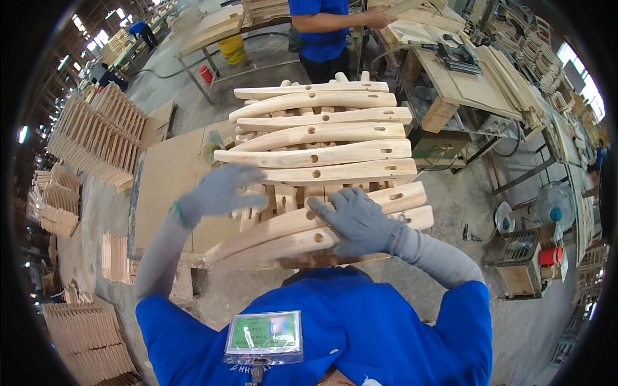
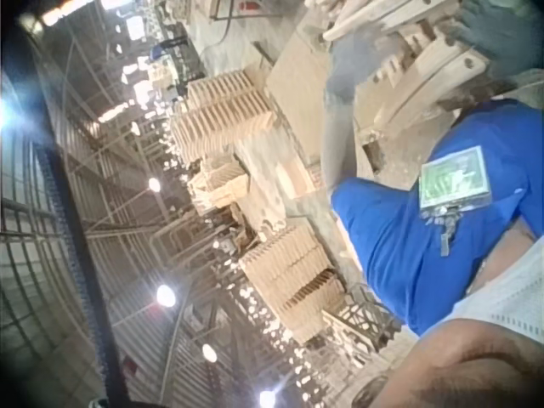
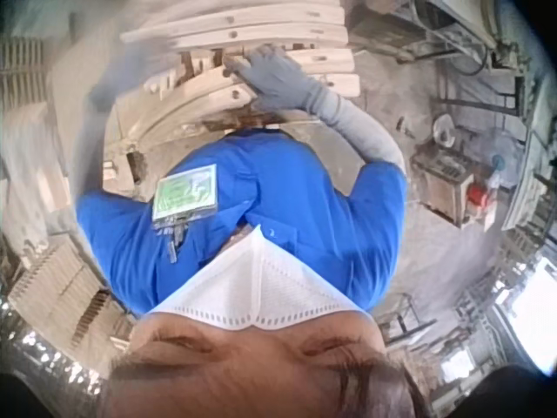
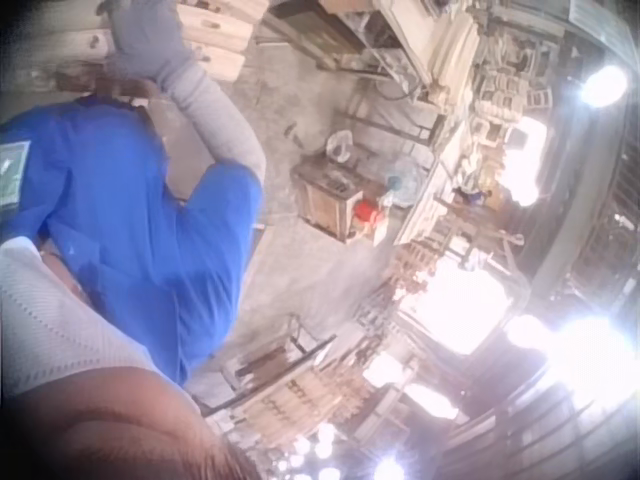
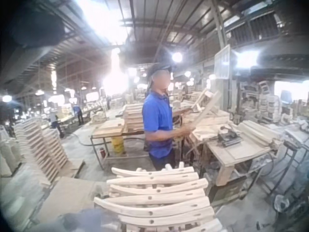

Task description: The person picks up wooden chair parts from a stack and applies glue to the holes using a brush. They handle the parts one at a time, dip the brush into a container, and apply the substance to the holes before placing the parts back on the table.

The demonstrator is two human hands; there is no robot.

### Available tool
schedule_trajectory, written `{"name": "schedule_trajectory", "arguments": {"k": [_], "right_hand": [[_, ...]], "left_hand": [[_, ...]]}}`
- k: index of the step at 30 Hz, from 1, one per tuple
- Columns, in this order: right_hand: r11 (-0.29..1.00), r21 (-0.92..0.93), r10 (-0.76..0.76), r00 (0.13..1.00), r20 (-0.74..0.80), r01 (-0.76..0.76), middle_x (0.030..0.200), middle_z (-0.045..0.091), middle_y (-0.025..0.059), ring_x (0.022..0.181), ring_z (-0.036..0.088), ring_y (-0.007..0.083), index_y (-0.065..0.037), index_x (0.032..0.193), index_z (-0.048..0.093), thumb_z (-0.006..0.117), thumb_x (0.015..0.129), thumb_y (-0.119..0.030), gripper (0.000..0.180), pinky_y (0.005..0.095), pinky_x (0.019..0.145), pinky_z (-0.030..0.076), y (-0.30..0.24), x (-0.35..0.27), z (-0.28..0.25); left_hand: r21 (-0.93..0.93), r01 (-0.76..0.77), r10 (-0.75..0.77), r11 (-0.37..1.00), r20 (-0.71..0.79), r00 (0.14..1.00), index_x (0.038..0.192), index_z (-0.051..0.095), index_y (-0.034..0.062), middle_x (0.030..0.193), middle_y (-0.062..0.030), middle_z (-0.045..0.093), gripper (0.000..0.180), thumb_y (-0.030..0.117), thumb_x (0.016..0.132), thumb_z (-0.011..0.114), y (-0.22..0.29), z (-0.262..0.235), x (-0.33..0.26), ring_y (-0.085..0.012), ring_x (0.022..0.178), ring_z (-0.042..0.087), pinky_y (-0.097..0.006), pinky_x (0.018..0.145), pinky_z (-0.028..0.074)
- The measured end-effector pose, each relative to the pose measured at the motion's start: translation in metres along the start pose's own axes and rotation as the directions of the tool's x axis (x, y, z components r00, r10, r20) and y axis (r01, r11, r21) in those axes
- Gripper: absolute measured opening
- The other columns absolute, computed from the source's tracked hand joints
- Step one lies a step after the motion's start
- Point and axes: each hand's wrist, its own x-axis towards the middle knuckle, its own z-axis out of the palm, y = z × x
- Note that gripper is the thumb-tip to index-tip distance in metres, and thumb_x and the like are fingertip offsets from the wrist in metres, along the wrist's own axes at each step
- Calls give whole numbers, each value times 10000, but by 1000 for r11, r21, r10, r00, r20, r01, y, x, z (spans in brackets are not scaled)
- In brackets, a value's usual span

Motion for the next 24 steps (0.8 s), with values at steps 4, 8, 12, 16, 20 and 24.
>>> {"name": "schedule_trajectory", "arguments": {"k": [4,8,12,16,20,24], "right_hand": [[996,-80,14,973,-232,-34,1212,460,193,1146,425,318,-16,1294,471,664,687,-536,822,484,1045,276,8,23,40],[980,-163,53,944,-326,-112,1373,389,196,1281,346,359,-25,1326,446,651,709,-576,852,501,1114,189,17,27,54],[979,-100,156,969,-194,-178,1368,395,236,1293,349,403,-64,1361,427,610,713,-642,887,522,1115,188,20,37,42],[988,-84,117,979,-169,-133,1413,354,260,1331,308,429,-100,1403,386,541,735,-721,926,536,1117,168,24,40,38],[982,-128,111,974,-195,-138,1403,361,258,1328,303,426,-98,1398,391,518,736,-738,930,552,1109,177,25,38,41],[992,-102,52,981,-184,-72,1355,393,254,1264,358,437,-92,1378,406,502,749,-730,901,605,1072,212,19,26,32]], "left_hand": [[143,-150,143,978,57,988,1301,514,110,1337,-212,450,698,583,797,615,0,34,-60,-400,1254,405,-455,1058,341],[112,-42,61,993,-172,983,1345,457,86,1393,-217,390,751,576,798,615,-24,47,-55,-408,1278,373,-466,1064,332],[231,142,-18,962,-468,883,1351,438,66,1391,-207,389,702,518,837,596,-60,44,-7,-400,1273,374,-468,1049,348],[-460,164,-400,873,-481,780,1352,428,49,1341,-164,466,592,417,905,551,-103,47,28,-290,1198,475,-392,1011,390],[-605,47,-371,795,-422,827,1367,407,32,1291,-135,521,544,358,944,514,-123,46,32,-195,1103,537,-304,973,407],[-632,-11,-380,775,-480,791,1366,387,-22,1336,-171,476,601,339,919,563,-110,65,17,-236,1206,476,-323,1007,372]]}}
